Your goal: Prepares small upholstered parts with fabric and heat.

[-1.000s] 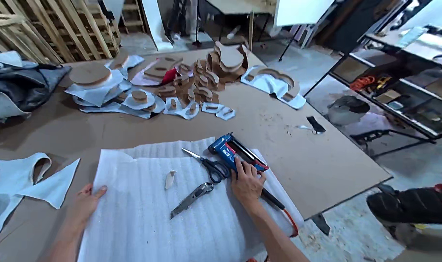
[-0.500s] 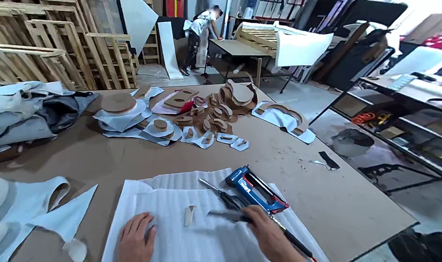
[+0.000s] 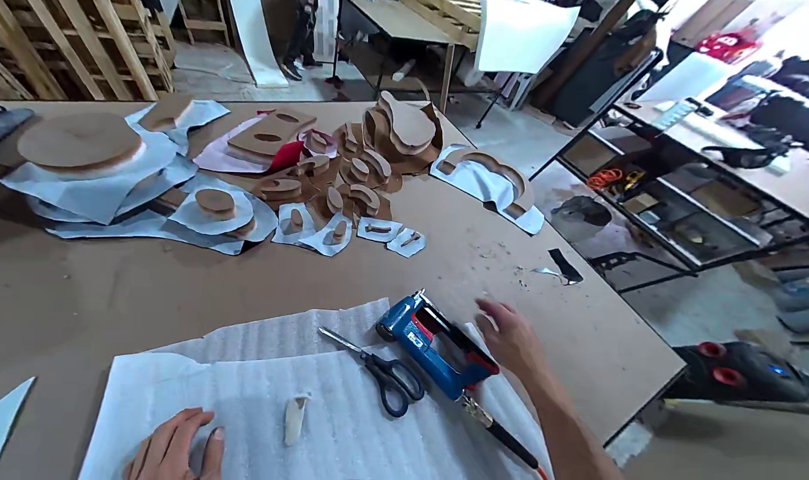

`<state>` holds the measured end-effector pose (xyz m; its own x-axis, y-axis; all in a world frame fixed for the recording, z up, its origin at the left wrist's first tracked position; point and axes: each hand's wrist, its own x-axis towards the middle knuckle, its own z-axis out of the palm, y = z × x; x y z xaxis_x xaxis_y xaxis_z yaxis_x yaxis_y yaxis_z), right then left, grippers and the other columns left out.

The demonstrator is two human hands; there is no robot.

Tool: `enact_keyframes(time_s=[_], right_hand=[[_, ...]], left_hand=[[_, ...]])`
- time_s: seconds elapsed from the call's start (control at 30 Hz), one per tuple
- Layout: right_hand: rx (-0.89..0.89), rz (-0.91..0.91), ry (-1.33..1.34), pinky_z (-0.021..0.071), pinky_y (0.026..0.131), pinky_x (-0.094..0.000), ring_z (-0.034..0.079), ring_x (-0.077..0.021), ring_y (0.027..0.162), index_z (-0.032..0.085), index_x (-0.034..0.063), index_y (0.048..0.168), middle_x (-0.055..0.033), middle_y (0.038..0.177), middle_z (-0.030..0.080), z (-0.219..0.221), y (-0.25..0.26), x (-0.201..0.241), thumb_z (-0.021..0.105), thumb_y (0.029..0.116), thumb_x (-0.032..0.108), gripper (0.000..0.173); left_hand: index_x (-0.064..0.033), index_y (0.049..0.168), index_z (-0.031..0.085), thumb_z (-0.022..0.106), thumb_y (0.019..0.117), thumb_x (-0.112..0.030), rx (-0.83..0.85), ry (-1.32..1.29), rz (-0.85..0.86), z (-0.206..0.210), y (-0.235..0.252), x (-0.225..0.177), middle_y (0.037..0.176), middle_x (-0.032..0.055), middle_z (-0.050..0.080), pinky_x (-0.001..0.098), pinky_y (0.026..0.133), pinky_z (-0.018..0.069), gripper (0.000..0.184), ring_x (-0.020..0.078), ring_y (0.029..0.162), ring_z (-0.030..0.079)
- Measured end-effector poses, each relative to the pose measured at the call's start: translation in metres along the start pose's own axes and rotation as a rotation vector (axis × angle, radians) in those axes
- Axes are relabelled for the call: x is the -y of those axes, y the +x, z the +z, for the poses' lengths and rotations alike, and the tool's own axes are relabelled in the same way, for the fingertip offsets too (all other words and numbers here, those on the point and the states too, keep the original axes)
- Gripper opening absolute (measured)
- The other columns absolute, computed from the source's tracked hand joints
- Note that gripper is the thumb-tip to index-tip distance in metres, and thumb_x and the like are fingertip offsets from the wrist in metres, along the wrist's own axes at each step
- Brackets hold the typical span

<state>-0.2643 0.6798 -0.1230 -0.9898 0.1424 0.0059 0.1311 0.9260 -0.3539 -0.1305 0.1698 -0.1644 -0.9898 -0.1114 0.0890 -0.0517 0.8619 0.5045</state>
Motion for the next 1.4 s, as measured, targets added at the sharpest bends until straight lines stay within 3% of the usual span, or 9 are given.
enact_keyframes(time_s=[0.07, 0.17, 0.37, 0.47, 0.67, 0.8, 1.03, 1.2, 1.4], right_hand=[[0.063, -0.121, 0.084, 0.0591, 0.089, -0.0507, 0.071, -0.0251, 0.102, 0.070, 0.0131, 0.129, -0.0098, 0.116, 0.072, 0.017, 0.043, 0.021, 0.060, 0.1028, 0.022, 0.029], [0.039, -0.158, 0.102, 0.0569, 0.090, -0.0539, 0.071, -0.0266, 0.100, 0.072, 0.0132, 0.126, -0.0101, 0.113, 0.073, 0.037, 0.111, 0.049, 0.057, 0.1043, 0.026, 0.030], [0.149, 0.212, 0.261, 0.0532, 0.091, -0.0616, 0.069, -0.0349, 0.105, 0.071, 0.0097, 0.125, -0.0181, 0.114, 0.072, 0.048, 0.222, 0.049, 0.059, 0.1019, 0.042, 0.042], [0.280, 0.319, 0.220, 0.0562, 0.079, -0.0554, 0.069, -0.0335, 0.085, 0.070, 0.0048, 0.120, -0.0211, 0.101, 0.070, 0.051, 0.238, 0.061, 0.068, 0.0953, 0.049, 0.050], [0.414, 0.514, 0.198, 0.0584, 0.074, -0.0401, 0.067, -0.0210, 0.075, 0.067, 0.0013, 0.113, -0.0125, 0.090, 0.068, 0.042, 0.253, 0.082, 0.076, 0.0914, 0.032, 0.038], [0.411, 0.672, 0.307, 0.0472, 0.051, -0.0274, 0.054, -0.0118, 0.053, 0.066, 0.0063, 0.092, -0.0050, 0.071, 0.061, 0.042, 0.255, 0.099, 0.073, 0.0870, 0.022, 0.018], [0.376, 0.673, 0.189, 0.0542, 0.064, -0.0370, 0.062, -0.0202, 0.069, 0.067, 0.0025, 0.103, -0.0128, 0.088, 0.064, 0.048, 0.264, 0.119, 0.076, 0.0804, 0.013, 0.027], [0.371, 0.746, 0.273, 0.0514, 0.056, -0.0331, 0.057, -0.0180, 0.061, 0.064, 0.0049, 0.102, -0.0104, 0.082, 0.059, 0.055, 0.271, 0.113, 0.072, 0.0832, 0.016, 0.023], [0.293, 0.704, 0.118, 0.0566, 0.064, -0.0369, 0.064, -0.0190, 0.068, 0.068, 0.0046, 0.100, -0.0105, 0.087, 0.065, 0.061, 0.269, 0.125, 0.072, 0.0835, 0.024, 0.026]], left_hand=[[-0.0019, 0.110, 0.073, 0.058, 0.0987, -0.027, -0.017, -0.055, 0.066, 0.006, 0.012, -0.014, 0.120, 0.0221, 0.069, 0.0581, 0.096, 0.0488, 0.032, 0.0412, 0.113, 0.065], [-0.0033, 0.110, 0.074, 0.056, 0.0993, -0.029, -0.021, -0.069, 0.089, 0.022, 0.028, -0.025, 0.116, 0.0188, 0.071, 0.0565, 0.094, 0.0505, 0.033, 0.0386, 0.110, 0.067], [-0.0059, 0.101, 0.074, 0.050, 0.1005, -0.032, -0.160, 0.081, 0.100, 0.053, 0.040, -0.019, 0.106, 0.0161, 0.073, 0.0548, 0.089, 0.0494, 0.036, 0.0386, 0.104, 0.067], [-0.0072, 0.099, 0.074, 0.050, 0.1004, -0.032, -0.174, 0.098, 0.093, 0.053, 0.040, -0.020, 0.104, 0.0147, 0.073, 0.0532, 0.088, 0.0491, 0.035, 0.0365, 0.102, 0.067], [-0.0077, 0.098, 0.074, 0.049, 0.1005, -0.032, -0.184, 0.081, 0.087, 0.054, 0.040, -0.021, 0.104, 0.0144, 0.073, 0.0524, 0.087, 0.0485, 0.035, 0.0360, 0.102, 0.067], [-0.0082, 0.098, 0.074, 0.048, 0.1008, -0.033, -0.184, 0.085, 0.087, 0.053, 0.039, -0.021, 0.105, 0.0142, 0.073, 0.0527, 0.087, 0.0482, 0.037, 0.0355, 0.103, 0.067], [-0.0084, 0.098, 0.074, 0.048, 0.0995, -0.033, -0.199, 0.082, 0.088, 0.053, 0.039, -0.021, 0.104, 0.0139, 0.073, 0.0520, 0.086, 0.0483, 0.036, 0.0359, 0.102, 0.067], [-0.0081, 0.099, 0.074, 0.050, 0.0990, -0.031, -0.177, 0.074, 0.087, 0.052, 0.038, -0.021, 0.104, 0.0146, 0.073, 0.0534, 0.086, 0.0482, 0.033, 0.0367, 0.103, 0.066], [-0.0093, 0.099, 0.074, 0.048, 0.0999, -0.032, -0.185, 0.086, 0.084, 0.054, 0.039, -0.021, 0.104, 0.0140, 0.072, 0.0528, 0.085, 0.0484, 0.034, 0.0365, 0.102, 0.067]])
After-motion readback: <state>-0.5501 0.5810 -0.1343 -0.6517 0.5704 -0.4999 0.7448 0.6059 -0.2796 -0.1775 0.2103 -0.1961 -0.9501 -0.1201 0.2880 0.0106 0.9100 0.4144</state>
